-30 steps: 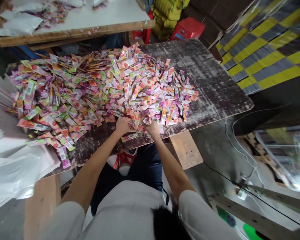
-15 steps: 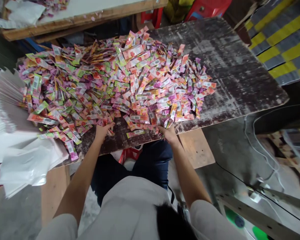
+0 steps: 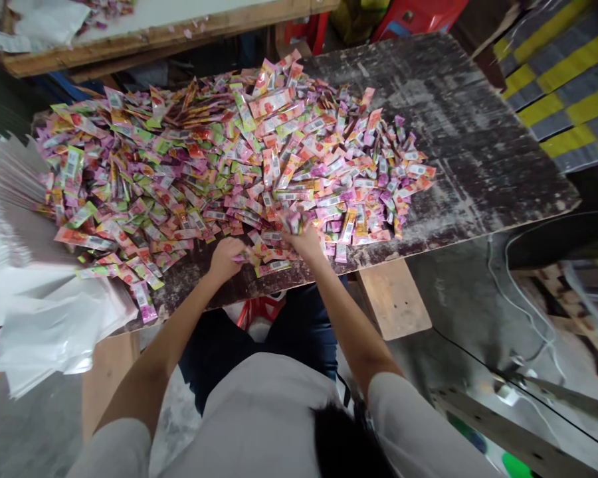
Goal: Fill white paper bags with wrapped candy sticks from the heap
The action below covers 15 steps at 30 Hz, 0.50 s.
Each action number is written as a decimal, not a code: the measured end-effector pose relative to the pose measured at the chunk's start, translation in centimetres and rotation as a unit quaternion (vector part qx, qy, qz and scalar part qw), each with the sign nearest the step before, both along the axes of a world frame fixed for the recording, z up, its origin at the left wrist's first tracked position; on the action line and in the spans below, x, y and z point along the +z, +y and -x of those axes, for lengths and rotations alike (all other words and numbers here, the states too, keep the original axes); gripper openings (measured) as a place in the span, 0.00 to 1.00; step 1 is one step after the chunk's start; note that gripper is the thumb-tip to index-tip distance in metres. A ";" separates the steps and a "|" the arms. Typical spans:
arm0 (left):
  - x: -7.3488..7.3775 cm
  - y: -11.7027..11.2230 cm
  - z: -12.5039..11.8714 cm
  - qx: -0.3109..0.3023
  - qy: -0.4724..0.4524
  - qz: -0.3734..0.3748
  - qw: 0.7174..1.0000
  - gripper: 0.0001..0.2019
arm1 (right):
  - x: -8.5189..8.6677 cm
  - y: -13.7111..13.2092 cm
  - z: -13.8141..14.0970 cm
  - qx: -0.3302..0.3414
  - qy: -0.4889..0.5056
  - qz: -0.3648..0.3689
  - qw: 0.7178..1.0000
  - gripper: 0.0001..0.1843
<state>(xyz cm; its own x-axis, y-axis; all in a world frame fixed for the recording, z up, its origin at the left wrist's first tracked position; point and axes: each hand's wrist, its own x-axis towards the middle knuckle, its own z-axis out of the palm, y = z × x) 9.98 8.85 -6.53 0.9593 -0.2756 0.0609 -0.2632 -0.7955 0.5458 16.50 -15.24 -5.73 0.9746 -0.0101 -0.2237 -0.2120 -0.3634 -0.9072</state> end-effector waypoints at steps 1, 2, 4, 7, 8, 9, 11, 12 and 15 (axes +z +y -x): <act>0.1 -0.7 -1.1 -0.062 -0.005 -0.031 0.998 0.12 | 0.7 1.4 -1.8 -0.004 -0.005 0.037 0.999 0.19; 0.2 -1.3 -2.1 -0.111 -0.003 -0.054 0.992 0.16 | 1.3 2.7 -3.4 -0.005 -0.006 0.077 0.997 0.19; 0.2 -2.2 -3.4 -0.162 0.010 -0.084 0.983 0.21 | 2.3 4.6 -5.9 0.007 -0.006 0.157 0.988 0.17; -0.4 -2.1 -3.6 -0.156 0.029 -0.104 0.982 0.23 | 2.7 5.0 -7.6 0.028 -0.036 0.244 0.969 0.17; -0.7 -1.8 -3.2 -0.141 0.028 -0.107 0.984 0.22 | 2.5 4.5 -7.8 0.023 -0.055 0.266 0.962 0.19; -0.9 -1.3 -2.9 -0.123 0.024 -0.109 0.986 0.21 | 2.3 3.8 -7.8 0.016 -0.073 0.288 0.955 0.21; -1.3 -0.4 -2.1 -0.082 0.017 -0.117 0.990 0.19 | 1.6 2.1 -7.9 0.019 -0.096 0.336 0.937 0.24; -1.4 -0.1 -1.9 -0.061 0.016 -0.125 0.990 0.18 | 1.3 1.4 -7.9 0.035 -0.103 0.357 0.928 0.25; -1.4 0.5 -1.8 -0.019 0.023 -0.155 0.987 0.12 | 0.7 0.4 -8.1 0.104 -0.134 0.393 0.904 0.29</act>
